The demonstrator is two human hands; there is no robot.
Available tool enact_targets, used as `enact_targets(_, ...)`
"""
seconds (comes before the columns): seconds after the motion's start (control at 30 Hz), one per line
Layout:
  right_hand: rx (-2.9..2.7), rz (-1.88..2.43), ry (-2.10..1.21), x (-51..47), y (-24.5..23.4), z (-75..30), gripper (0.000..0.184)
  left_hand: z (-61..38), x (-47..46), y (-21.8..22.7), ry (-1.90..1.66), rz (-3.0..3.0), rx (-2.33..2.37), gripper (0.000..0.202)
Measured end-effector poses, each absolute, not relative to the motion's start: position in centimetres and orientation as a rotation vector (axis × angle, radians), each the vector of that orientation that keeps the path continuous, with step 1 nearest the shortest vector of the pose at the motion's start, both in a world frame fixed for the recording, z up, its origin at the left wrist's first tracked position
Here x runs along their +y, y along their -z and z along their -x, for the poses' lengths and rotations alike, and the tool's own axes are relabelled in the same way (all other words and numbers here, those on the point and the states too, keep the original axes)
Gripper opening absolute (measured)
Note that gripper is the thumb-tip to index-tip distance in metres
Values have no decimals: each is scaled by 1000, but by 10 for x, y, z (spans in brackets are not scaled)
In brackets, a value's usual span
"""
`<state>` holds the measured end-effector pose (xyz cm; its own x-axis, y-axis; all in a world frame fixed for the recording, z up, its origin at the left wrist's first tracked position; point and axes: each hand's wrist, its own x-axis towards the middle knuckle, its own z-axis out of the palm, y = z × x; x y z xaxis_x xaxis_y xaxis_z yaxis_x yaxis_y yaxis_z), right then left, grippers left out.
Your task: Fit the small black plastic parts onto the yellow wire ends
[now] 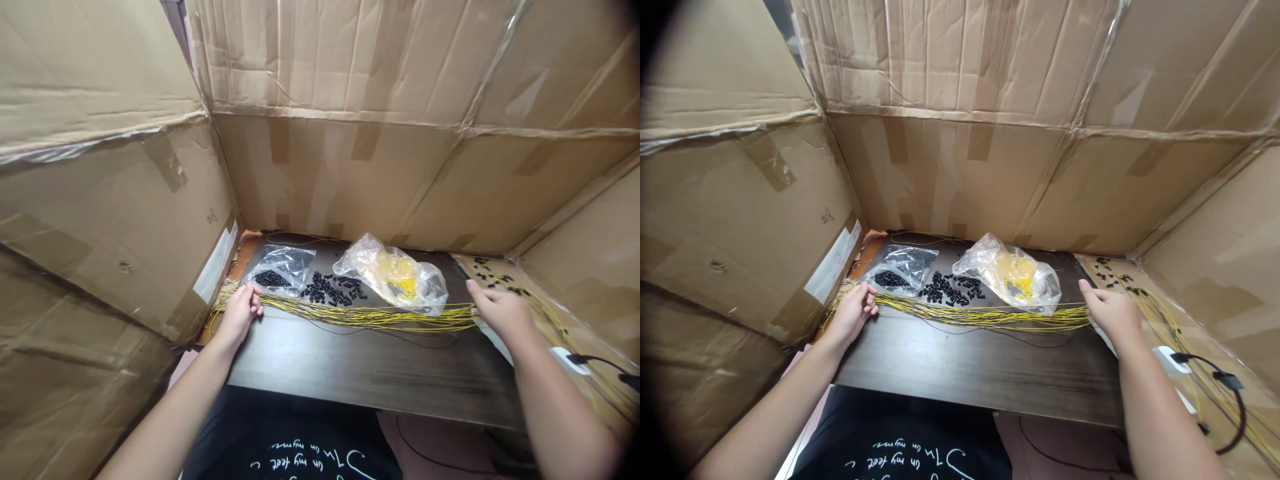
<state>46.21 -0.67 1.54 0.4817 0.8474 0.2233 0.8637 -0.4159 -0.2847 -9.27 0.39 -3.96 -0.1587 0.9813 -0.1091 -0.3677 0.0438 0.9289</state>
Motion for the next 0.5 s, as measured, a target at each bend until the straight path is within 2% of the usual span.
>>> enact_targets(0.1, -1494, 2593, -125, -3, -21, -466, 66, 94, 5, 41, -1451, -768, 1103, 45)
enact_targets(0.23, -1653, 2562, -213, 0, -18, -474, 70, 96, 6, 42, -1456, -754, 1126, 46)
enact_targets(0.5, -1461, 2511, -366, -10, -42, -475, 57, 99, 9, 46, -1474, -773, 1207, 40)
